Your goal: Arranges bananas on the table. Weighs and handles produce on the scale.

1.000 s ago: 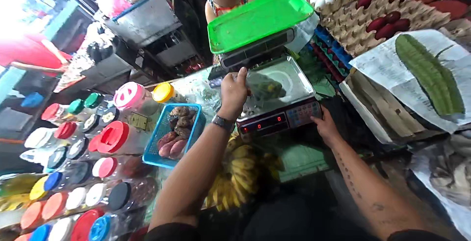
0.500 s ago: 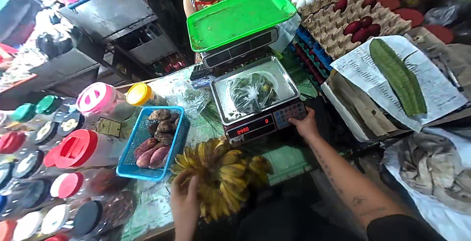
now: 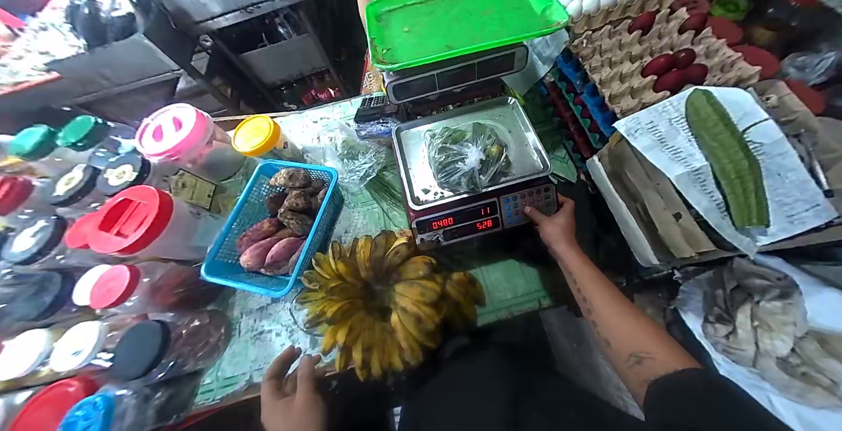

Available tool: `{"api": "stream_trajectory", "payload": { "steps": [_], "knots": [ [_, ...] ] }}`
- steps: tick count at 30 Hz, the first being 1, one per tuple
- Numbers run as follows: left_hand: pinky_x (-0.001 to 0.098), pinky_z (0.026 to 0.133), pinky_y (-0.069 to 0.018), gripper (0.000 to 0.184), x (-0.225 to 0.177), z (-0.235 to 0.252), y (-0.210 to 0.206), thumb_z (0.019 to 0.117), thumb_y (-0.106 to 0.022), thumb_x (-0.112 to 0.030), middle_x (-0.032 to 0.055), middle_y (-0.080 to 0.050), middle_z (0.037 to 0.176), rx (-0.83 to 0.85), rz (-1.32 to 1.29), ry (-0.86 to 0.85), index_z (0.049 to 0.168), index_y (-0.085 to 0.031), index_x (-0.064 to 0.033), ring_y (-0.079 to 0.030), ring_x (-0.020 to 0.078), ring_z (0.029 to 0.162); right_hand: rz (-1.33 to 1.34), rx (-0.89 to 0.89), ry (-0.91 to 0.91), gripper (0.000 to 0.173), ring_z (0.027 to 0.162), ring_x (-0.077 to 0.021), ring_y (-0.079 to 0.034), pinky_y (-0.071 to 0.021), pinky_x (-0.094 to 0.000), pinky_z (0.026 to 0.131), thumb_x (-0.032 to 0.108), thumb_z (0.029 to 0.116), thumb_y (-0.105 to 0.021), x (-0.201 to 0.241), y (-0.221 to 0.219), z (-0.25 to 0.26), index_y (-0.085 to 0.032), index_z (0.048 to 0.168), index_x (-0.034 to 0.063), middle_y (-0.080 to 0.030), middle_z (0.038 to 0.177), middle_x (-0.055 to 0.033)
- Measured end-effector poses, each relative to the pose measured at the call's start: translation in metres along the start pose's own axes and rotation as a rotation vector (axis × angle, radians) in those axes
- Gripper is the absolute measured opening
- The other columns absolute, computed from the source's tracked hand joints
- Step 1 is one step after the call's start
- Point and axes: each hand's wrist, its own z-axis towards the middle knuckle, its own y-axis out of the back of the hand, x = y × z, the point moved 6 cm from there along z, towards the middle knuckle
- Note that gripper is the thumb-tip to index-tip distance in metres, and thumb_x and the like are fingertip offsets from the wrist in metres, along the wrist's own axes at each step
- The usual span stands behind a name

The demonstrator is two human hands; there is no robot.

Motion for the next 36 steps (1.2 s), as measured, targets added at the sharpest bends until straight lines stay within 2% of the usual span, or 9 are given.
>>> {"api": "stream_trajectory", "payload": {
  "steps": [3,8,11,17,22,25,30,33,36],
  "knots": [
    [0.0242,0.068,-0.0612,0.039,-0.002,0.000,-0.003,0.1012,-0.056,-0.012,0.0098,-0.059,0.122,0.012,0.009,-0.020,0.136,-0.048,0.0042,-0.069,0.0063,0.083,-0.046,0.077,0.013,0.087,0.112,-0.0304,-0.067,-0.0587,-0.0468,0.092,0.019,0.0833,-0.086,-0.004,0.007,0.000,-0.032,0.150,0.0044,-0.057,0.135,-0.0243],
    [0.0243,0.069,-0.0614,0.041,-0.007,0.001,0.000,0.1016,-0.057,-0.014,0.0114,-0.057,0.125,0.015,0.032,-0.043,0.137,-0.046,0.0052,-0.069,0.0059,0.086,0.187,0.136,0.013,0.074,0.113,-0.0251,-0.066,-0.0604,-0.0378,0.088,0.004,0.0886,-0.077,-0.008,0.012,0.000,-0.036,0.151,0.0003,-0.053,0.141,-0.0235],
    [0.0250,0.068,-0.0612,0.040,-0.007,0.002,-0.006,0.1019,-0.056,-0.013,0.0107,-0.058,0.124,0.029,0.030,-0.013,0.136,-0.047,0.0043,-0.069,0.0067,0.084,0.302,0.042,-0.181,0.051,0.093,-0.0276,-0.069,-0.0601,-0.0428,0.076,0.030,0.1037,-0.062,-0.001,0.013,0.002,-0.045,0.145,0.0039,-0.059,0.128,-0.0216],
    [0.0238,0.068,-0.0606,0.040,-0.006,0.003,-0.021,0.0992,-0.058,-0.012,0.0113,-0.058,0.123,0.063,0.062,-0.067,0.134,-0.050,0.0050,-0.069,0.0062,0.084,0.273,-0.060,-0.338,0.053,0.091,-0.0315,-0.066,-0.0566,-0.0475,0.074,0.039,0.0985,-0.069,0.004,0.008,0.007,-0.051,0.136,0.0067,-0.062,0.117,-0.0215],
    [0.0214,0.069,-0.0605,0.042,0.000,0.001,-0.026,0.0985,-0.060,-0.016,0.0108,-0.060,0.125,0.076,0.076,-0.094,0.134,-0.051,0.0047,-0.069,0.0040,0.084,0.079,0.019,-0.068,0.087,0.118,-0.0319,-0.063,-0.0553,-0.0483,0.096,0.017,0.0824,-0.087,0.004,0.001,-0.003,-0.031,0.148,0.0013,-0.055,0.136,-0.0248],
    [0.0214,0.067,-0.0606,0.041,0.003,0.001,-0.025,0.0980,-0.060,-0.015,0.0106,-0.060,0.123,0.070,0.065,-0.097,0.133,-0.051,0.0051,-0.069,0.0041,0.081,-0.066,-0.002,-0.001,0.091,0.121,-0.0334,-0.062,-0.0500,-0.0504,0.105,0.021,0.0798,-0.089,0.001,0.002,-0.004,-0.032,0.148,0.0005,-0.058,0.133,-0.0257],
    [0.0221,0.070,-0.0607,0.039,-0.004,0.006,-0.025,0.0997,-0.058,-0.013,0.0117,-0.058,0.126,0.069,0.070,-0.099,0.134,-0.050,0.0055,-0.069,0.0041,0.084,-0.050,0.125,0.061,0.073,0.098,-0.0229,-0.071,-0.0600,-0.0387,0.089,0.011,0.0874,-0.082,-0.004,0.015,0.003,-0.038,0.145,0.0017,-0.058,0.134,-0.0219],
    [0.0225,0.070,-0.0604,0.041,-0.002,0.007,-0.028,0.0988,-0.059,-0.014,0.0126,-0.058,0.126,0.084,0.075,-0.098,0.134,-0.051,0.0058,-0.068,0.0048,0.085,0.061,0.110,-0.018,0.070,0.104,-0.0262,-0.069,-0.0589,-0.0408,0.091,0.004,0.0873,-0.080,-0.005,0.014,0.001,-0.040,0.144,0.0012,-0.058,0.134,-0.0226],
    [0.0241,0.070,-0.0609,0.043,-0.003,0.008,-0.037,0.0981,-0.061,-0.015,0.0132,-0.059,0.127,0.131,0.062,-0.136,0.134,-0.051,0.0062,-0.068,0.0064,0.087,0.232,0.069,-0.153,0.062,0.096,-0.0286,-0.069,-0.0603,-0.0430,0.079,0.016,0.0950,-0.075,-0.001,0.012,0.005,-0.040,0.144,0.0017,-0.061,0.124,-0.0232]
  ]
}}
